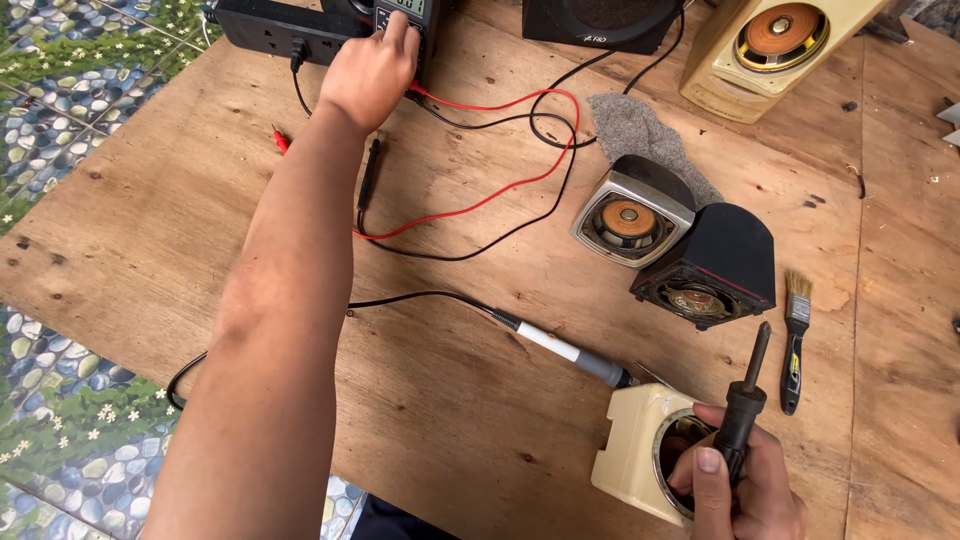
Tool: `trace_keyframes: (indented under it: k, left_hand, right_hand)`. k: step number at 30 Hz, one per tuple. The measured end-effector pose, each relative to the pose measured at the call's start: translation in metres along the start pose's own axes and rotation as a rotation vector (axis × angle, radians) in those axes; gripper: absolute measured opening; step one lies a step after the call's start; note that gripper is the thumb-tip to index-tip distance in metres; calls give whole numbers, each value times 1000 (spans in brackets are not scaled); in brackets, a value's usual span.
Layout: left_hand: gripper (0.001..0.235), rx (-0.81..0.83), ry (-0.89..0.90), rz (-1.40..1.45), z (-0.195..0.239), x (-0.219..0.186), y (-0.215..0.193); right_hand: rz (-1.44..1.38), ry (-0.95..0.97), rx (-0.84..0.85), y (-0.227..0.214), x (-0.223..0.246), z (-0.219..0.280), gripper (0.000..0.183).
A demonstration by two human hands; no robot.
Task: The person uses a brush and a screwdriver to clean and adjust the cone of a small beige speaker. They also briefly adjust a multimeter on the table. The task focuses on the speaker's internal components.
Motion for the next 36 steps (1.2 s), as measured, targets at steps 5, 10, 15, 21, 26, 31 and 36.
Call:
trace_keyframes:
  k: [5, 10, 15, 21, 26, 31, 36]
  left_hand:
    - [32, 51, -52, 52, 0, 2, -2]
    - [32, 125, -132, 109, -1, 0, -5]
    - [46, 148, -203, 131, -2, -3, -4]
    - [26, 193, -348, 207, -3, -8, 2]
    - [21, 216, -554, 385, -6, -11, 10]
    - [24, 224, -709, 501, -8, -10, 3]
    - [23, 239, -796, 560, -11, -10, 0]
  right_hand:
    - [-15, 20, -3, -1, 4, 2, 29]
    - [37, 32, 1, -1, 3, 0, 30]
    - [13, 19, 8, -1, 2, 0, 29]
    - [51, 64, 26, -4, 5, 2, 30]
    - [58, 65, 15, -3, 7, 2, 30]
    - [28, 23, 8, -2, 11, 3, 31]
    - [23, 52, 8, -2, 11, 1, 30]
Point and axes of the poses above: each hand's wrist, its own z-axis away from the middle knuckle, its own y-axis out of the palm, x = y × z, the point moved 3 cm from there along -z, towards the middle knuckle, and after that the axes turned 3 degrees about x, right-handed, at the moved point
